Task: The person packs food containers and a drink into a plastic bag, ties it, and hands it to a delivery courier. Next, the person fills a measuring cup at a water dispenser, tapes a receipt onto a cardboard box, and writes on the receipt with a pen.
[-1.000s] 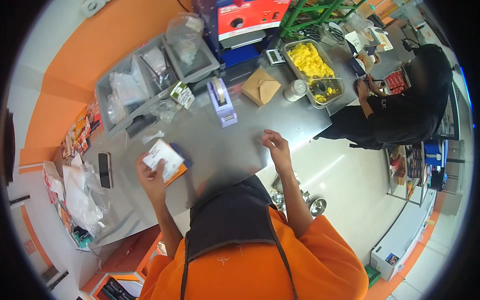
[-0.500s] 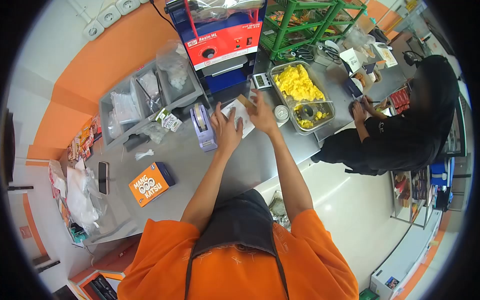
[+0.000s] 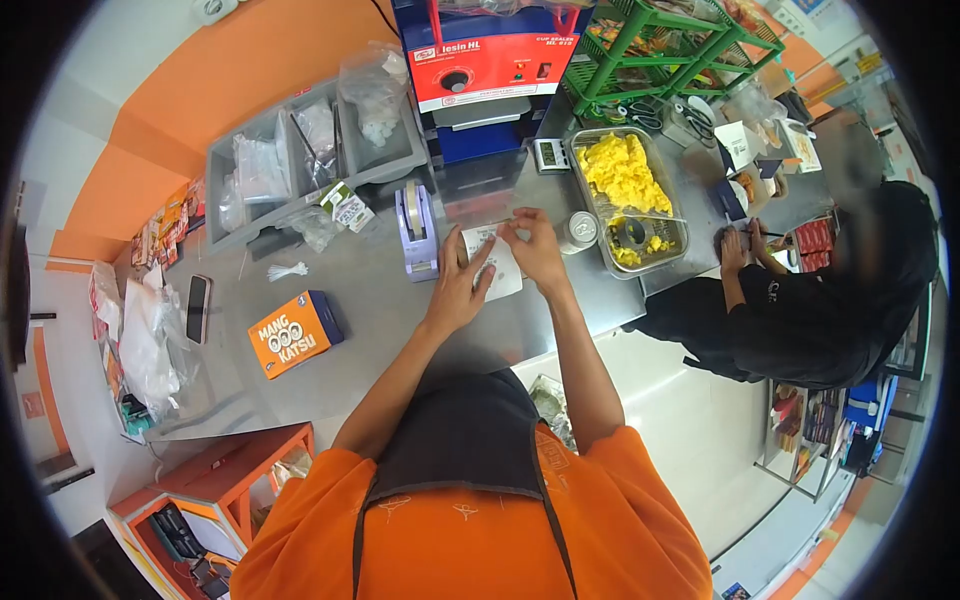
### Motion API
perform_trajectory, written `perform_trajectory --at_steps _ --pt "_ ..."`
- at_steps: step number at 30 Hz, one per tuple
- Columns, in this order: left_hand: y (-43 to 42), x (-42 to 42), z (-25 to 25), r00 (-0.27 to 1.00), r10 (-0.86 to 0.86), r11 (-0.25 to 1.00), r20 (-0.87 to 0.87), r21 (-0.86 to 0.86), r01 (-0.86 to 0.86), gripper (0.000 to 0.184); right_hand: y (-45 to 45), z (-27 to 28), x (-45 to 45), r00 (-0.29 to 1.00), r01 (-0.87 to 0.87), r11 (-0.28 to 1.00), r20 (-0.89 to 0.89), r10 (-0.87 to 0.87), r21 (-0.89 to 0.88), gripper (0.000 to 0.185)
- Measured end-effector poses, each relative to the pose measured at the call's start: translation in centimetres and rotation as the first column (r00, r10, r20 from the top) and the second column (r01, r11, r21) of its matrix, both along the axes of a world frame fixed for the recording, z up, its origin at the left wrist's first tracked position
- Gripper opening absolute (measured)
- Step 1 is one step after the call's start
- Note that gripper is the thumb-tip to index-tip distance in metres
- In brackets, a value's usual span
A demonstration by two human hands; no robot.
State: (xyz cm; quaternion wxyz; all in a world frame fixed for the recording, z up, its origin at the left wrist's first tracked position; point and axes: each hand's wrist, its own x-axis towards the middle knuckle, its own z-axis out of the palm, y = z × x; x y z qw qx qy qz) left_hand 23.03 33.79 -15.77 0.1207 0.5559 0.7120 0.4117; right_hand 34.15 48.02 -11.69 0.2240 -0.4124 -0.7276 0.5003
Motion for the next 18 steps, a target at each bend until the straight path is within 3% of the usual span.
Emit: perform_trajectory --at_steps 2,5,8,14,18 --pt "0.3 0.2 0.1 1.000 0.014 1.000 -0.004 0.013 -0.014 0.047 0.6 -0.3 -1.7 0.998 0.063 0.990 -0.019 -0.066 -0.123 0.023" --pt "0.0 0.7 0.0 0.999 0.040 0.999 -0.027 0.025 -0.039 0.047 1.5 -1.6 -2.9 0.998 0.032 0.968 0.057 -0.018 -0.249 0.024" --pt "-0.1 0.7 -0.5 0.999 0.044 0.998 -0.024 0.046 -0.042 0.048 1.6 -2.5 -3.2 0.998 -0.036 0.963 0.044 0.049 -0.267 0.025" --pt "-0.2 0.4 -0.8 0.999 0.047 0.995 -0.006 0.093 -0.047 0.053 1.4 -3.1 -3.7 0.980 -0.050 0.995 0.196 0.033 0.082 0.029" --pt "0.1 0.3 -0.6 0.996 0.071 0.982 0.061 0.169 -0.080 0.069 1.9 -3.7 -4.5 0.935 -0.051 0.985 0.355 -0.010 0.162 0.029"
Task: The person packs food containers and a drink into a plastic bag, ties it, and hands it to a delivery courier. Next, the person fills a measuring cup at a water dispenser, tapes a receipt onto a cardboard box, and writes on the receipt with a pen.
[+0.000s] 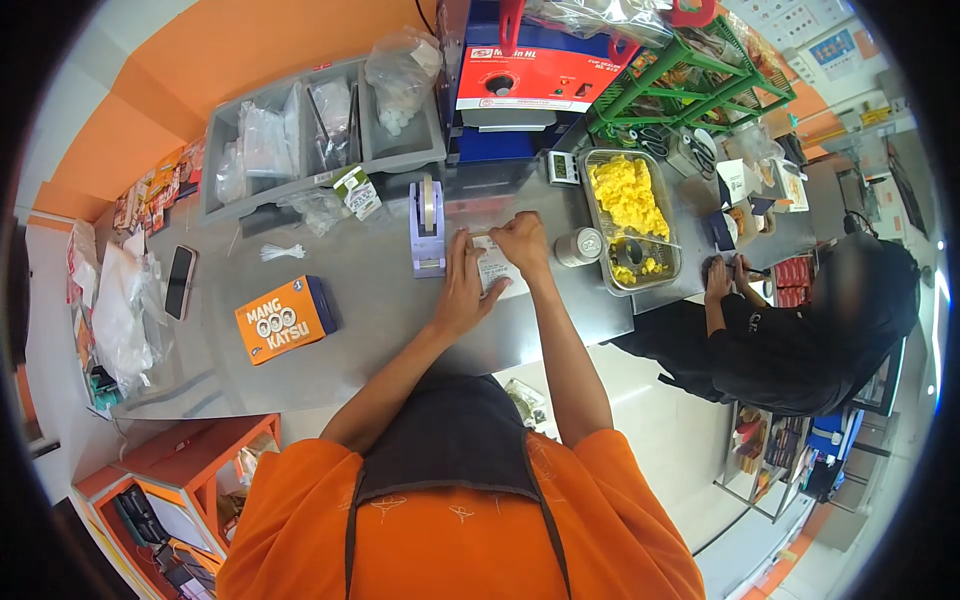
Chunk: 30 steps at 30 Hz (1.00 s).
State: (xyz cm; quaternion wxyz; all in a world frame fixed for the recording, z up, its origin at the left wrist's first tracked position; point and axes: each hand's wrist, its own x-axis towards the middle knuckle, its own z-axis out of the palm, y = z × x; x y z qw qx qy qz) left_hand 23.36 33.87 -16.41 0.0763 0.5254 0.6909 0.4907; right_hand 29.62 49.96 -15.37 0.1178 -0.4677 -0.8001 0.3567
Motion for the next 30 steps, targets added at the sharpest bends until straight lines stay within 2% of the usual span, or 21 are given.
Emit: perform_trajectory --at_steps 1,4,8,9,11,14,17,20,23,26,30 --pt "0.2 -0.1 0.2 1.000 0.011 1.000 0.022 0.020 -0.011 0.074 0.1 0.1 -0.2 0.999 -0.005 1.000 0.039 0.005 0.009 0.029" --pt "1.2 -0.8 1.1 0.988 0.015 0.993 -0.155 -0.110 -0.032 0.082 0.3 1.0 -1.0 0.992 0.040 0.999 0.120 -0.036 -0.037 0.029" --pt "2.2 -1.1 0.3 0.995 -0.026 0.991 -0.093 -0.130 0.014 0.083 -0.1 2.2 -0.9 0.994 0.066 0.992 0.097 -0.056 -0.103 0.031" --pt "2.2 -1.1 0.1 0.996 -0.038 0.992 -0.076 -0.127 0.028 0.083 -0.1 1.9 -1.2 0.984 0.100 0.994 0.150 -0.092 -0.048 0.038" --pt "2.2 -1.1 -0.1 0.996 -0.061 0.990 -0.072 -0.133 0.051 0.083 0.1 2.8 -1.3 0.951 0.086 0.991 0.305 -0.051 -0.102 0.054" --pt "2.2 -1.1 0.1 0.993 -0.054 0.988 -0.101 -0.150 0.039 0.082 0.0 2.3 -1.7 0.928 0.026 0.998 0.372 -0.001 -0.060 0.059" --pt "2.3 -0.9 0.3 0.990 -0.069 0.986 -0.120 -0.160 0.049 0.085 0.4 3.9 -2.4 0.864 -0.055 0.992 0.493 0.103 -0.111 0.062" --pt "1.9 -1.2 0.1 0.990 -0.086 0.984 -0.114 -0.164 0.066 0.087 0.6 3.6 -2.9 0.844 -0.137 0.988 0.515 0.151 -0.066 0.061" --pt "1.9 -1.2 0.0 0.987 -0.084 0.987 -0.139 -0.145 0.064 0.088 1.3 3.7 -3.2 0.793 -0.168 0.980 0.575 0.199 -0.107 0.061" --pt "1.7 -1.2 -0.1 0.983 -0.088 0.987 -0.159 -0.145 0.065 0.088 1.3 3.8 -3.2 0.809 -0.135 0.987 0.566 0.159 -0.084 0.057" --pt "1.8 -1.1 -0.2 0.976 -0.091 0.981 -0.196 -0.184 0.054 0.088 1.5 3.9 -3.5 0.791 -0.136 0.988 0.593 0.152 -0.073 0.062"
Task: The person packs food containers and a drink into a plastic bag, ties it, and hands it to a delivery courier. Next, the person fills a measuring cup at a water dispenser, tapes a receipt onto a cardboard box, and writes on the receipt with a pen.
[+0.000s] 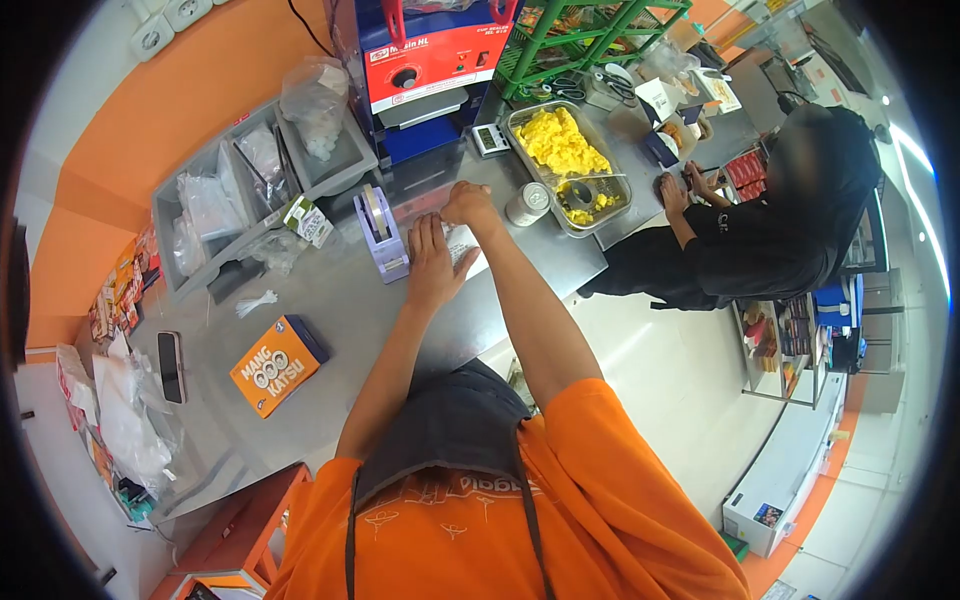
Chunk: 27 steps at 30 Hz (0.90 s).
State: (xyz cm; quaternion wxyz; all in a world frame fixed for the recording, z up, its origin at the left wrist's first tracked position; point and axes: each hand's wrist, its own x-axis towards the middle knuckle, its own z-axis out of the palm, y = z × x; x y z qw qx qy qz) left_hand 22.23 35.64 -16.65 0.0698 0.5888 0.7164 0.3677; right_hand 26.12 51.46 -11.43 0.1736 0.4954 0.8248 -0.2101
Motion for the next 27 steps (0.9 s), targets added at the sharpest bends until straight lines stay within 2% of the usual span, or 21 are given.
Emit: perform_trajectory --at_steps 2,5,7,9,10,12,14,15,17,19,21,22,23,24,25,27 --pt "0.0 0.0 0.0 1.000 -0.002 1.000 -0.008 -0.002 0.002 0.088 0.0 0.8 -0.1 0.998 -0.010 0.999 0.054 0.013 -0.043 0.064" --pt "0.0 -0.1 0.2 1.000 -0.007 0.999 -0.001 -0.042 0.007 0.089 0.4 2.5 0.7 0.996 -0.045 0.969 0.065 0.063 -0.244 0.074" --pt "-0.1 0.0 0.1 1.000 -0.002 0.999 0.003 -0.054 0.002 0.090 1.0 -2.4 2.1 0.993 -0.112 0.989 0.018 0.114 -0.096 0.079" --pt "-0.1 0.0 -0.8 1.000 -0.020 1.000 -0.002 -0.016 0.020 0.090 0.6 -3.2 3.7 0.997 -0.056 0.992 -0.046 0.062 0.111 0.082" --pt "-0.1 0.2 -1.2 1.000 -0.026 0.999 0.007 -0.020 0.026 0.091 -1.3 -2.4 4.2 0.995 0.033 0.970 -0.095 -0.010 0.241 0.084" --pt "0.3 -0.1 -1.2 0.999 -0.034 0.999 0.003 -0.031 0.034 0.090 -2.7 -1.9 4.1 0.985 0.154 0.955 -0.116 -0.128 0.253 0.076" --pt "0.3 -0.2 -0.2 0.998 -0.052 0.995 -0.019 -0.087 0.051 0.086 -4.4 0.1 3.7 0.959 0.226 0.950 -0.217 -0.180 0.214 0.067" --pt "-0.1 -0.2 0.7 0.997 -0.074 0.989 -0.031 -0.129 0.070 0.084 -4.8 -1.1 3.4 0.951 0.210 0.926 -0.285 -0.118 0.314 0.062" --pt "-0.6 0.1 1.7 0.995 -0.104 0.992 -0.002 -0.076 0.104 0.081 -5.3 -1.3 4.6 0.897 0.217 0.854 -0.442 0.017 0.474 0.051" --pt "-0.6 -0.1 0.2 0.995 -0.098 0.991 -0.009 -0.091 0.096 0.077 -6.7 2.8 7.7 0.788 0.251 0.778 -0.588 0.182 0.577 0.040" --pt "-0.4 0.2 1.4 0.994 -0.097 0.983 -0.045 -0.164 0.088 0.075 -4.7 7.3 13.8 0.437 0.466 0.862 -0.899 -0.029 0.199 0.025" --pt "-0.4 0.5 1.5 0.994 -0.074 0.974 -0.083 -0.221 0.054 0.074 -2.4 8.3 17.4 0.395 0.641 0.717 -0.919 -0.003 0.274 0.016" --pt "-0.8 0.7 2.0 0.993 -0.076 0.963 -0.087 -0.263 0.051 0.073 0.6 7.6 22.2 0.314 0.759 0.625 -0.943 -0.107 0.182 0.017" --pt "-0.9 0.7 2.8 0.992 -0.077 0.953 -0.099 -0.300 0.043 0.072 3.0 8.0 26.3 0.041 0.839 0.523 -0.942 -0.333 -0.148 0.017" --pt "-0.1 1.1 3.3 0.992 -0.064 0.946 -0.107 -0.322 0.027 0.071 6.1 6.7 29.9 -0.217 0.824 0.464 -0.937 -0.274 -0.326 0.015" --pt "0.4 0.8 3.6 0.990 -0.061 0.938 -0.126 -0.346 0.014 0.067 12.0 2.2 37.3 -0.312 0.830 0.403 -0.919 -0.240 -0.386 0.020"
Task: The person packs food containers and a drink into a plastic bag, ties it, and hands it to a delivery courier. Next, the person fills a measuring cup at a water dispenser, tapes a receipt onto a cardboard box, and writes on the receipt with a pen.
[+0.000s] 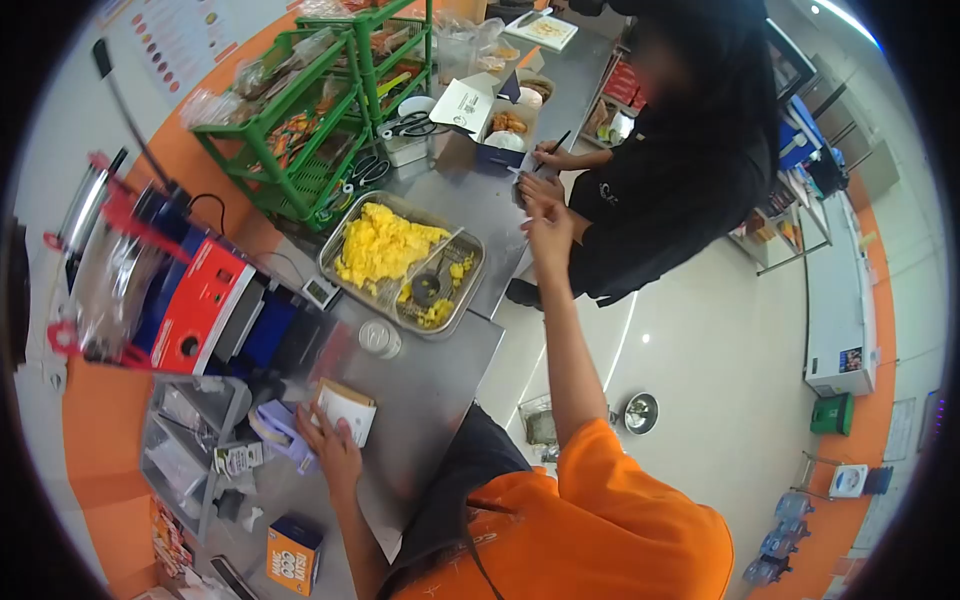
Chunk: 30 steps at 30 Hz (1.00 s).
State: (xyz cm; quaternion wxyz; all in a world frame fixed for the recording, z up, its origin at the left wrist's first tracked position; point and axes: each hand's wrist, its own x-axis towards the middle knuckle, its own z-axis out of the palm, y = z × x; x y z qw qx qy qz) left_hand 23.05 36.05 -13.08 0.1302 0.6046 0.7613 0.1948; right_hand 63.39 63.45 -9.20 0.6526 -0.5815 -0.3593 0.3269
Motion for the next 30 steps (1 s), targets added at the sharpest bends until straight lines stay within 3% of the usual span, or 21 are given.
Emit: perform_trajectory --at_steps 2,4,6,12,19,30 --pt "0.2 0.0 0.8 1.000 0.005 1.000 0.021 -0.006 -0.005 0.056 2.1 -2.6 3.9 0.995 0.024 0.998 -0.094 -0.029 -0.053 0.022" --pt "0.6 0.1 1.4 0.981 0.070 0.997 0.178 -0.028 -0.066 0.053 3.7 -2.5 5.9 0.983 -0.009 0.993 -0.182 -0.013 -0.119 0.023" --pt "1.1 -0.4 1.0 0.933 0.174 0.984 0.315 -0.030 -0.173 0.046 4.5 -3.1 6.8 0.980 -0.052 0.991 -0.195 0.028 -0.122 0.023" --pt "1.5 -0.3 0.1 0.840 0.297 0.946 0.455 -0.021 -0.323 0.040 5.8 -5.0 7.9 0.976 -0.113 0.975 -0.206 0.072 -0.190 0.021" --pt "1.4 0.1 -1.4 0.865 0.303 0.938 0.400 0.037 -0.345 0.042 8.2 -5.7 8.8 0.976 -0.094 0.978 -0.210 0.053 -0.188 0.015" --pt "1.4 0.3 -1.1 0.877 0.301 0.941 0.373 0.033 -0.337 0.042 4.1 -3.4 6.7 0.967 -0.040 0.980 -0.254 -0.011 -0.195 0.016"
